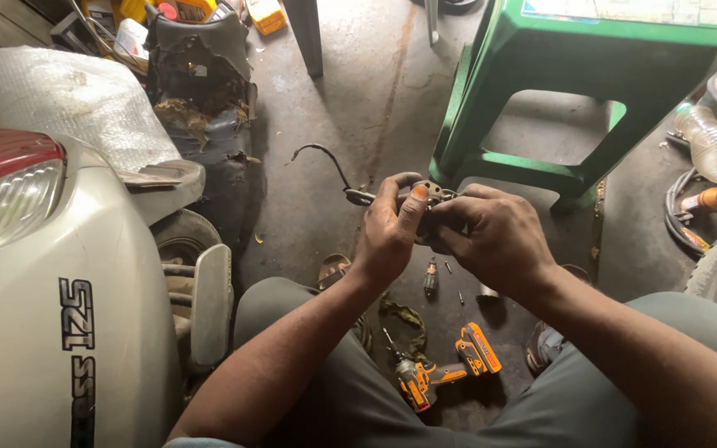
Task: Repairing or assembling a motorcycle starter motor component.
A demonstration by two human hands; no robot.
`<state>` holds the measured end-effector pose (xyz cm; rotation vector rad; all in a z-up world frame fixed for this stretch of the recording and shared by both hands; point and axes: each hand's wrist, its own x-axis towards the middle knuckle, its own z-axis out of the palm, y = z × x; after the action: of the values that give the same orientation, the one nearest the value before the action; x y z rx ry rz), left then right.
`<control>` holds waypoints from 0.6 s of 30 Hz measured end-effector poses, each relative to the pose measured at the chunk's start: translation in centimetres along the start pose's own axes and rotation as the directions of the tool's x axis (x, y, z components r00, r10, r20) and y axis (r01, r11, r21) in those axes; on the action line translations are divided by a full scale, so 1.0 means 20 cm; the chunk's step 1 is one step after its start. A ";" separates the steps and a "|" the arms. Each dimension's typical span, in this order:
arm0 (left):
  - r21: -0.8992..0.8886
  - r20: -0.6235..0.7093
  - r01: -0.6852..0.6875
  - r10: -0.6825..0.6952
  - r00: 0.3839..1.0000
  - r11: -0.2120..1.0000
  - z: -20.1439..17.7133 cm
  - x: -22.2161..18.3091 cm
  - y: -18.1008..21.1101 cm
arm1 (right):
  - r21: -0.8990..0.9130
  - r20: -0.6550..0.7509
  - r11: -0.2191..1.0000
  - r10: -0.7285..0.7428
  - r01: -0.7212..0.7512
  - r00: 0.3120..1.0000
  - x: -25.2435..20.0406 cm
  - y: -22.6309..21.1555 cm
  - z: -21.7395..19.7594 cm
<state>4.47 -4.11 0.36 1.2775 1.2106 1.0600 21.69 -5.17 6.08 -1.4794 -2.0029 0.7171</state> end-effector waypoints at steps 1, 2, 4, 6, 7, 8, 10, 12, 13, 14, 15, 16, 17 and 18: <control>0.003 0.001 -0.007 0.007 1.000 1.000 0.00 0.00 0.00 | 0.000 -0.007 1.000 -0.004 0.004 1.000 0.00 0.01 0.00; 0.006 -0.005 -0.015 0.015 1.000 1.000 -0.01 0.01 0.00 | 0.092 0.009 0.995 0.038 -0.039 0.999 0.01 0.01 0.00; 0.014 -0.014 -0.035 0.035 0.999 0.999 -0.01 0.02 -0.03 | 0.185 0.020 0.980 0.067 -0.069 0.998 0.01 0.02 0.01; -0.075 -0.048 -0.071 0.068 0.997 0.995 -0.01 0.04 -0.07 | 0.351 0.060 0.926 0.123 -0.136 0.991 0.03 0.02 0.03; -0.063 -0.058 -0.093 0.089 0.994 0.994 -0.01 0.05 -0.06 | 0.357 0.049 0.928 0.100 -0.111 0.994 0.03 0.00 0.03; -0.094 -0.078 -0.053 0.045 0.996 0.994 -0.02 0.05 -0.05 | 0.327 0.043 0.938 0.107 -0.115 0.993 0.04 -0.03 0.03; -0.107 -0.103 -0.041 0.030 0.994 0.993 -0.04 0.07 0.00 | 0.310 0.016 0.947 0.089 -0.090 0.996 0.06 -0.09 0.03; -0.165 -0.086 0.058 -0.073 0.994 0.985 -0.06 0.08 0.05 | 0.339 0.013 0.930 0.149 -0.145 0.989 0.06 -0.14 0.04; -0.157 -0.091 0.050 -0.065 0.994 0.986 -0.09 0.05 0.10 | 0.344 0.009 0.929 0.140 -0.134 0.990 0.06 -0.13 0.09; -0.084 -0.101 0.054 -0.063 0.993 0.995 -0.12 0.03 0.14 | 0.466 0.034 0.873 0.147 -0.146 0.989 0.05 -0.11 0.14; -0.014 -0.114 0.058 -0.059 0.992 0.998 -0.15 0.01 0.19 | 0.576 0.063 0.802 0.146 -0.155 0.987 0.06 -0.09 0.19; -0.008 -0.122 0.048 -0.048 0.991 0.999 -0.20 -0.02 0.18 | 0.579 0.059 0.803 0.133 -0.142 0.989 0.06 -0.11 0.20; 0.089 -0.146 0.028 -0.015 0.989 0.996 -0.25 -0.06 0.17 | 0.644 0.084 0.755 0.096 -0.127 0.992 0.06 -0.14 0.23; 0.185 -0.166 0.012 0.020 0.986 0.983 -0.30 -0.10 0.15 | 0.704 0.106 0.701 0.057 -0.115 0.993 0.05 -0.16 0.26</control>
<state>-1.37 -5.36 3.91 1.3536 1.4634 1.0946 15.66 -5.50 4.85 -1.0689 -1.4228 1.4146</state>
